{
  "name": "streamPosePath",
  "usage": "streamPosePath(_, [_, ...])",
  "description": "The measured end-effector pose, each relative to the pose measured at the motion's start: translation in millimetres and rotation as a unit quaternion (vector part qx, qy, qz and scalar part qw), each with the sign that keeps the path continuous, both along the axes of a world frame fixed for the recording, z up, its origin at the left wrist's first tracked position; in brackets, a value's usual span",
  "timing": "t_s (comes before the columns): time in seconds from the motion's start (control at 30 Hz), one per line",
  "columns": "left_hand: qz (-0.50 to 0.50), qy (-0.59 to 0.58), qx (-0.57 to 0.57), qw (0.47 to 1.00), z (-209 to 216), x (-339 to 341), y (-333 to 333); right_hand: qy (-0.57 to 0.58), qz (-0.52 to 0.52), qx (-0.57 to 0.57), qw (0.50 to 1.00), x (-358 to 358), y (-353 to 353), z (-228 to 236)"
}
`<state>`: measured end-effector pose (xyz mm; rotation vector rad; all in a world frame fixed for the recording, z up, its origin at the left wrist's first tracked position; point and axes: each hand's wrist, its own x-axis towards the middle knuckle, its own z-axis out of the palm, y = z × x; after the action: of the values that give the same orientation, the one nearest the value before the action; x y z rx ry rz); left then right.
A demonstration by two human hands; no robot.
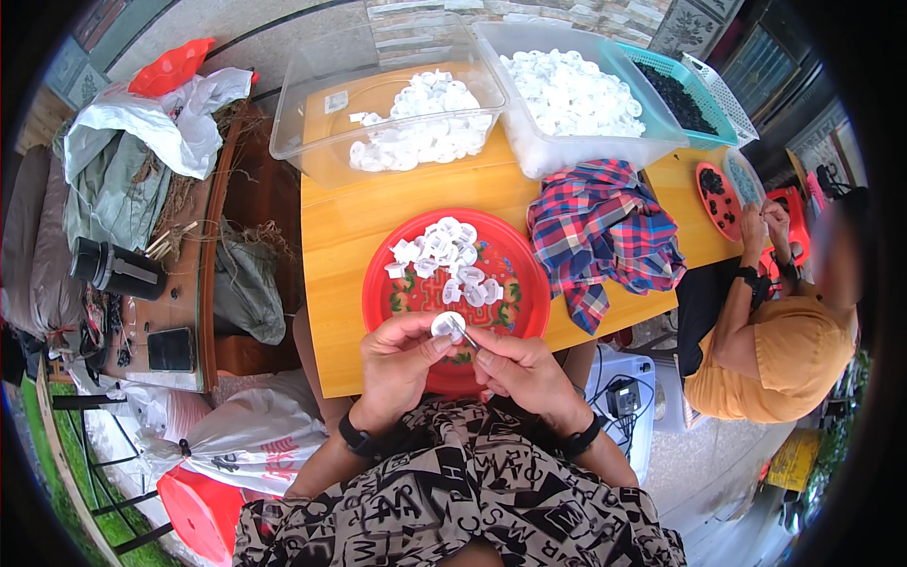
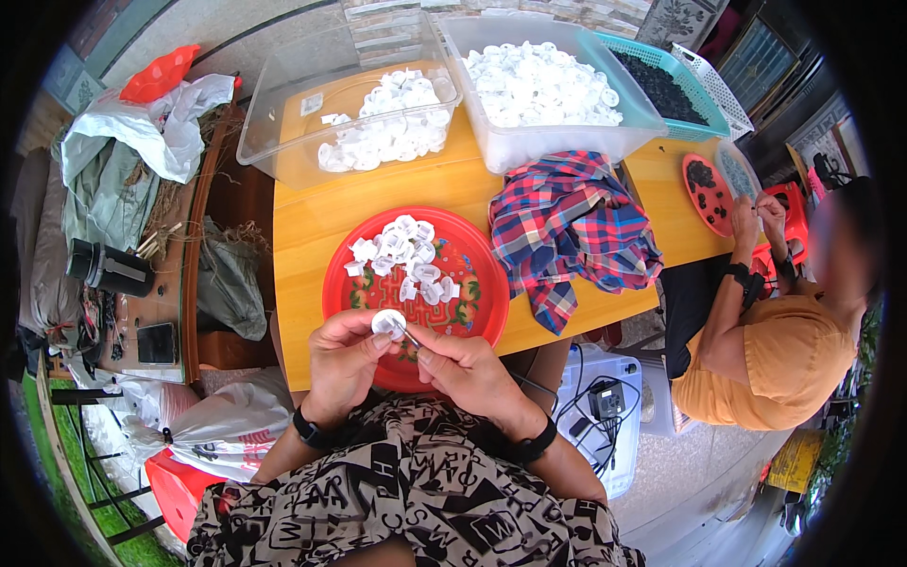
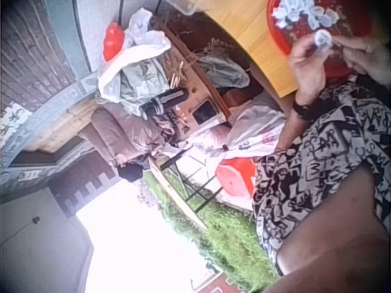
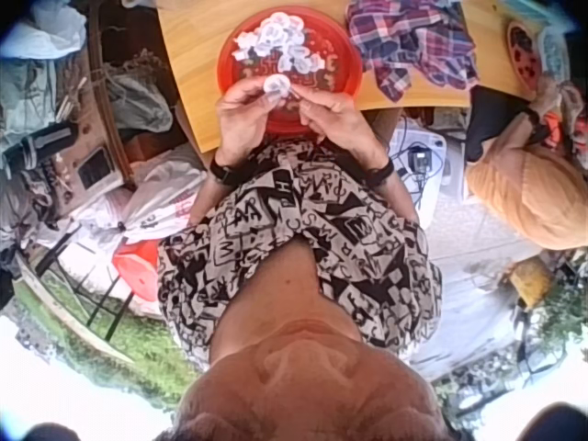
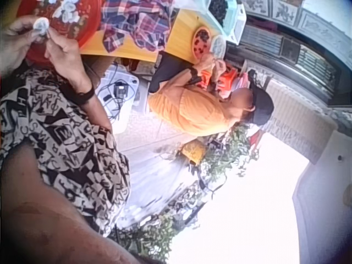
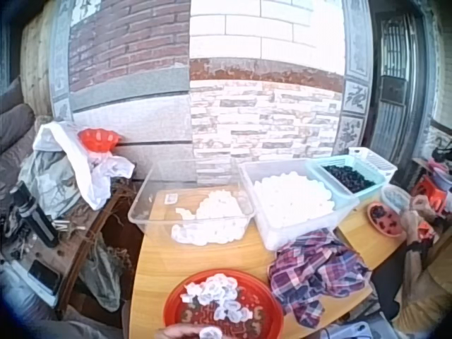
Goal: Assembling small white plastic components by inserting black rings using a small tool.
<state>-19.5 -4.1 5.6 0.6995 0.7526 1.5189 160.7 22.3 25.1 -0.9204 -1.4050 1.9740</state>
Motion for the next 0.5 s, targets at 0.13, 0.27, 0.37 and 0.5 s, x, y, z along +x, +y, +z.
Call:
streamPosePath(0.13, [-0.004, -0.012, -0.032, 0.999, 0.9, -0.7, -0.3, -0.078, -0.033, 0.126, 0.988, -3.0, -4.5, 2.2])
streamPosePath(0.27, [0.007, 0.004, -0.030, 1.000, 1.1, -1.1, -1.1, -0.186, -0.042, 0.274, 0.943, -2.4, -10.1, 8.3])
streamPosePath(0.37, [0.007, 0.013, -0.026, 1.000, 1.3, -0.4, -1.1, -0.207, -0.060, 0.314, 0.925, -4.7, -11.8, 10.3])
streamPosePath(0.5, [0.011, 0.026, -0.019, 0.999, 0.8, -0.8, -1.7, -0.226, -0.054, 0.333, 0.914, -6.5, -11.5, 14.9])
